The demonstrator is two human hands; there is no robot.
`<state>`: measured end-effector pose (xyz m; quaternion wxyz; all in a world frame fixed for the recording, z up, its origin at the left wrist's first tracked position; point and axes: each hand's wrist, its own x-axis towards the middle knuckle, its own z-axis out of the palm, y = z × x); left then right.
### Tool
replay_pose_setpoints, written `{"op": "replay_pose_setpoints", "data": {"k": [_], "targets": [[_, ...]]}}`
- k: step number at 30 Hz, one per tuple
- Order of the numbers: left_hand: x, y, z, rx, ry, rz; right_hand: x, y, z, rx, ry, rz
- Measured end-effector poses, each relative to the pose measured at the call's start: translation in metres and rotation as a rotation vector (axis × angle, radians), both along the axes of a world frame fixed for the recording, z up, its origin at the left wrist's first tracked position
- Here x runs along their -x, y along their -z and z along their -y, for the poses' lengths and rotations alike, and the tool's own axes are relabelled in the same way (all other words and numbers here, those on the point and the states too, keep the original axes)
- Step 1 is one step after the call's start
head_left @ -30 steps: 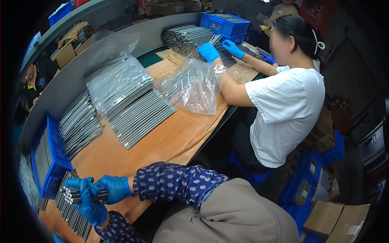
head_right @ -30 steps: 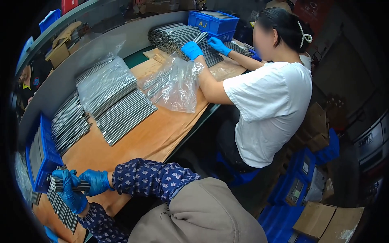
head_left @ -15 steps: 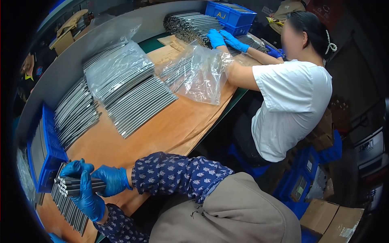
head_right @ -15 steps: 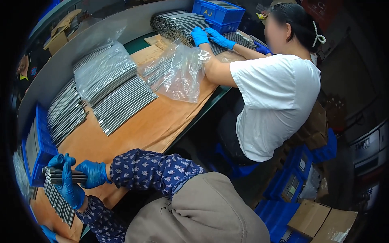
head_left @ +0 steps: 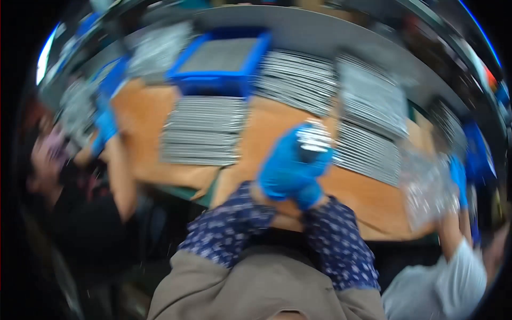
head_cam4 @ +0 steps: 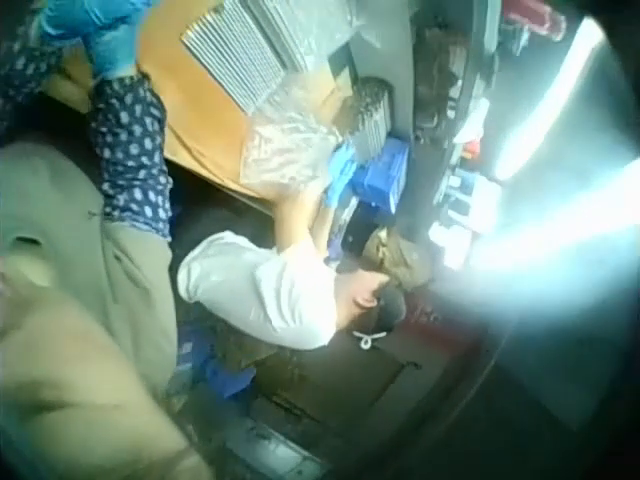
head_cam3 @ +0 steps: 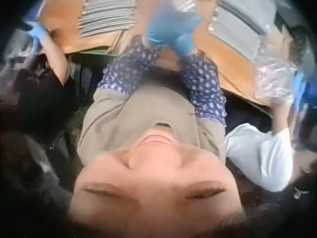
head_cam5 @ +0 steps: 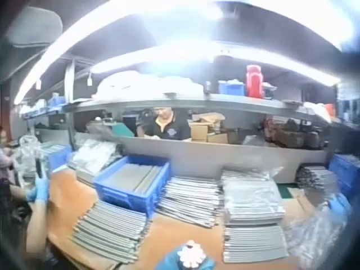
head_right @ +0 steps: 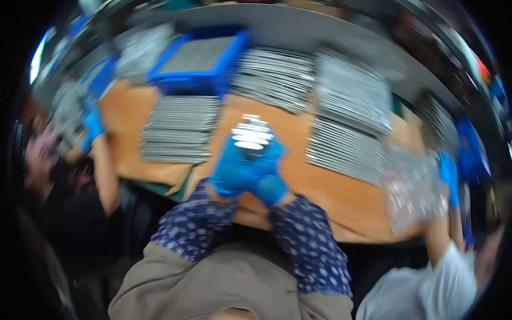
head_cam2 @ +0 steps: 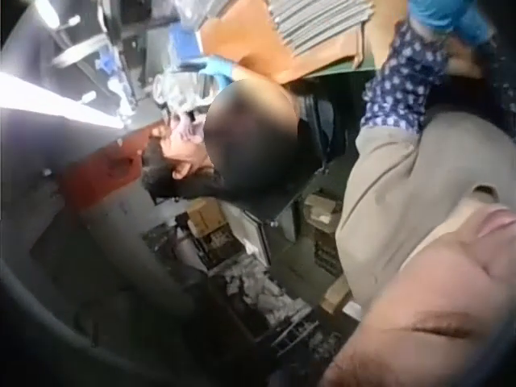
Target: Counting and bundling metal rods into plastic bags at a factory workstation.
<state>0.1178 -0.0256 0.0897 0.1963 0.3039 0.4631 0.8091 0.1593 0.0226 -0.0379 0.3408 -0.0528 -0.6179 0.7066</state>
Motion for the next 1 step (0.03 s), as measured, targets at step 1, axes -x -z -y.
{"op": "replay_pose_setpoints", "data": {"k": [1], "targets": [[-0.0002,-0.0015,0.0048,0.18,-0.208,-0.451,0.0332,0.0006,0.0233,0.016,-0.128,-0.025]]}}
